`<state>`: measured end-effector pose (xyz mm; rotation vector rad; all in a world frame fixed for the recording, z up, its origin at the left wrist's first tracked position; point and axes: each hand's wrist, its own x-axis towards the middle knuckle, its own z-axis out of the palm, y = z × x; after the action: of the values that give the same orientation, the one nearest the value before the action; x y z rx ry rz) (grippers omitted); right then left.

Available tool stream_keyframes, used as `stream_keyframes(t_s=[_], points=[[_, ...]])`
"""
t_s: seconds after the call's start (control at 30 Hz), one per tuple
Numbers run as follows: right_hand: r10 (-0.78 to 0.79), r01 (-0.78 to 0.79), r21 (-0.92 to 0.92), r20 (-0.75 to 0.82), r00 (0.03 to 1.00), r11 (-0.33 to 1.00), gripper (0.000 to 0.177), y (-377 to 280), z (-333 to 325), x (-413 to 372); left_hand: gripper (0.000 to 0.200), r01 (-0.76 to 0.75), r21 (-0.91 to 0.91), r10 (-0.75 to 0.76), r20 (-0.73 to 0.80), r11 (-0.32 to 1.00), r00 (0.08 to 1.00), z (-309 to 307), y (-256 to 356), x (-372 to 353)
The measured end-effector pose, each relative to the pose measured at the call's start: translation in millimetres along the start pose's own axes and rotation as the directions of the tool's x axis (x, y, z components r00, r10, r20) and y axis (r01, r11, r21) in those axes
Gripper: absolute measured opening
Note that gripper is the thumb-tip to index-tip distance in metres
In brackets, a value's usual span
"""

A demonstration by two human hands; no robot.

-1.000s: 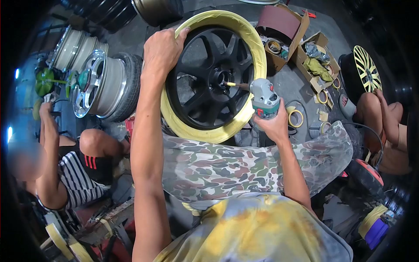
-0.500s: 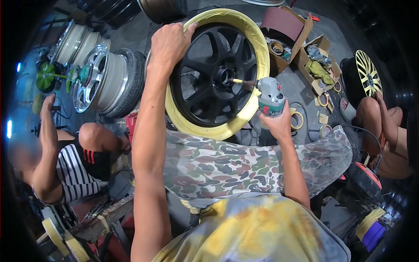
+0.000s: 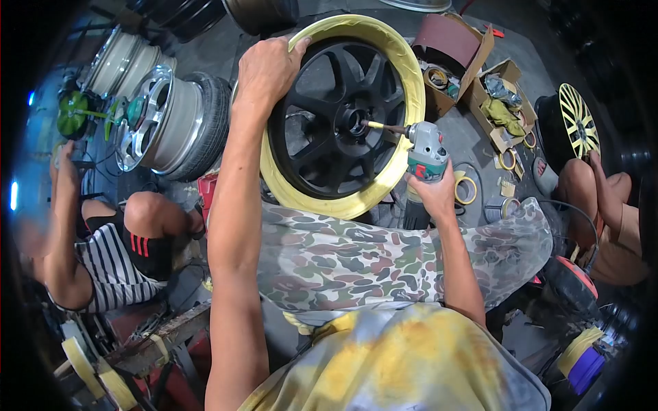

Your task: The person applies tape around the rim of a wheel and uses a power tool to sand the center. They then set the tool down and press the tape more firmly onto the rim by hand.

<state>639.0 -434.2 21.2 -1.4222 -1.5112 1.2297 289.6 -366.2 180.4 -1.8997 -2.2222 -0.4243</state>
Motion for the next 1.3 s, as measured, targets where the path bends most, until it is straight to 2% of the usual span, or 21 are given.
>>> stream_keyframes(t_s=[0.1,0.17,0.3,0.37,0.6,0.77,0.9,1.1,1.17,1.3], points=[[-0.024,0.023,-0.007,-0.024,0.999,1.0,0.074,1,0,0,0.06,-0.004,-0.007,0.004,0.006,1.0,1.0,1,-1,1],[-0.039,0.04,-0.049,0.039,0.999,0.998,0.074,-3,-1,-1,0.059,-0.008,0.003,0.008,0.013,1.0,1.0,1,-1,3],[-0.028,0.028,0.0,0.05,0.998,1.0,0.075,-11,1,-3,0.06,-0.021,-0.007,0.021,-0.008,1.0,1.0,3,0,2],[-0.008,0.008,-0.069,0.006,1.0,0.998,0.076,-12,0,-2,0.06,0.01,0.018,-0.01,0.014,1.0,1.0,2,1,2],[-0.029,0.031,-0.039,0.039,0.999,0.999,0.076,-6,5,-5,0.06,-0.009,-0.003,0.009,0.009,1.0,1.0,2,1,2],[-0.026,0.018,-0.172,-0.043,0.999,0.985,0.076,-27,3,-8,0.06,0.004,0.004,-0.004,-0.006,1.0,1.0,3,3,1],[-0.034,0.036,-0.16,0.015,0.999,0.986,0.075,-37,-1,-8,0.06,-0.012,0.009,0.012,-0.001,1.0,1.0,3,2,2],[-0.003,0.003,-0.091,0.001,1.0,0.996,0.072,-7,0,-4,0.061,0.023,-0.004,-0.023,0.008,1.0,1.0,2,2,1],[0.088,-0.088,0.096,0.009,0.996,0.991,0.069,-1,2,-4,0.061,0.025,-0.011,-0.025,0.025,1.0,0.999,1,0,1],[0.097,-0.098,0.161,0.012,0.995,0.982,0.067,2,4,-6,0.062,0.031,-0.002,-0.031,0.025,1.0,0.999,2,-2,3]])
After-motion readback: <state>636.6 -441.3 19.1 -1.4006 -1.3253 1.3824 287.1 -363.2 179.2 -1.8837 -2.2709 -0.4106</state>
